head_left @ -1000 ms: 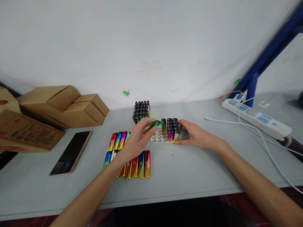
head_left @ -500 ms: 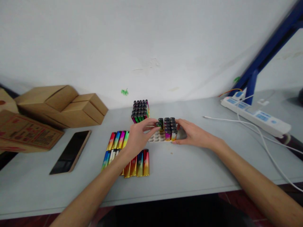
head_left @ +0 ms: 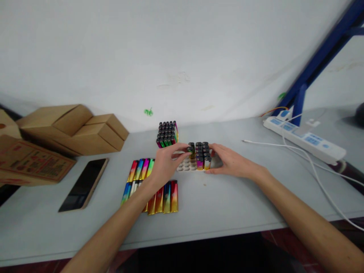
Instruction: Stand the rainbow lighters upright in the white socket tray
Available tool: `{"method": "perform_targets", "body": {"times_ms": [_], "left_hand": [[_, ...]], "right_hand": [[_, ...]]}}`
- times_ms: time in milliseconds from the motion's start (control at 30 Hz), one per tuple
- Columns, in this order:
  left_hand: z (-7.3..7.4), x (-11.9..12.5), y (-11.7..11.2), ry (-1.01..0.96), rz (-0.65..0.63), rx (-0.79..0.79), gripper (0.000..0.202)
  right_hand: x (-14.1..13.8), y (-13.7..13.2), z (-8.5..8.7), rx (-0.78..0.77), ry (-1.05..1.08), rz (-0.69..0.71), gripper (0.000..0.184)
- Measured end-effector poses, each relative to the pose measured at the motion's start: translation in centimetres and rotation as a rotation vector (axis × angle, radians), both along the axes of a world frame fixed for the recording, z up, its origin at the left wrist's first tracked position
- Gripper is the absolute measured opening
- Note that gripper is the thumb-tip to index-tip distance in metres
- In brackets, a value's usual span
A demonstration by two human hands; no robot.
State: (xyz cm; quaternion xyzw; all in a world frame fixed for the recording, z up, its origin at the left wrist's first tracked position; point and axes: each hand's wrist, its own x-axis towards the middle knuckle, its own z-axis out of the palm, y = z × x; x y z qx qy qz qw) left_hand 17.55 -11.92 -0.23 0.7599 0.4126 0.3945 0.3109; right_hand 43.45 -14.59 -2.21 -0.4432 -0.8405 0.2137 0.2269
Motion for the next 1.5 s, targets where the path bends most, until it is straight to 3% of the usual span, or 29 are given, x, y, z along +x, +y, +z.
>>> {"method": "perform_targets", "body": {"times_ms": [167,433,867,1100,1200,1333,1500], "left_hand": [[-0.3,0.0,0.5,0.029,-0.057,0.021,0.025],[-0.7,0.1,0.4,0.055,-0.036,0.121,0.023],[-0.8,0.4,0.8,0.006,-0.026,-0.084,0.017],[-0.5,0.3,0.5,0.079,-0.025,-0.058,0.019],[0.6,-0.8,-0.8,0.227,0.085,0.062,0.033],[1.8,-4.6,-3.8,0.457,0.178,0.237,0.034],[0.4,-9.1,-7.5,0.715,0.283,0.276,0.057]], "right_hand": [[0.1,0.1,-0.2,0.014,0.002,0.005,0.068],[0.1,0.1,-0.3,0.008,-0.004,0.005,0.067],[0.1,0.1,-0.4,0.007,0.014,0.005,0.069],[0.2,0.2,-0.5,0.012,0.012,0.017,0.074],[0.3,0.1,-0.7,0.029,0.011,0.013,0.075],[0.2,0.1,-0.5,0.058,-0.015,-0.02,0.064],[0.3,0.3,-0.1,0.046,-0.057,-0.03,0.051]]}}
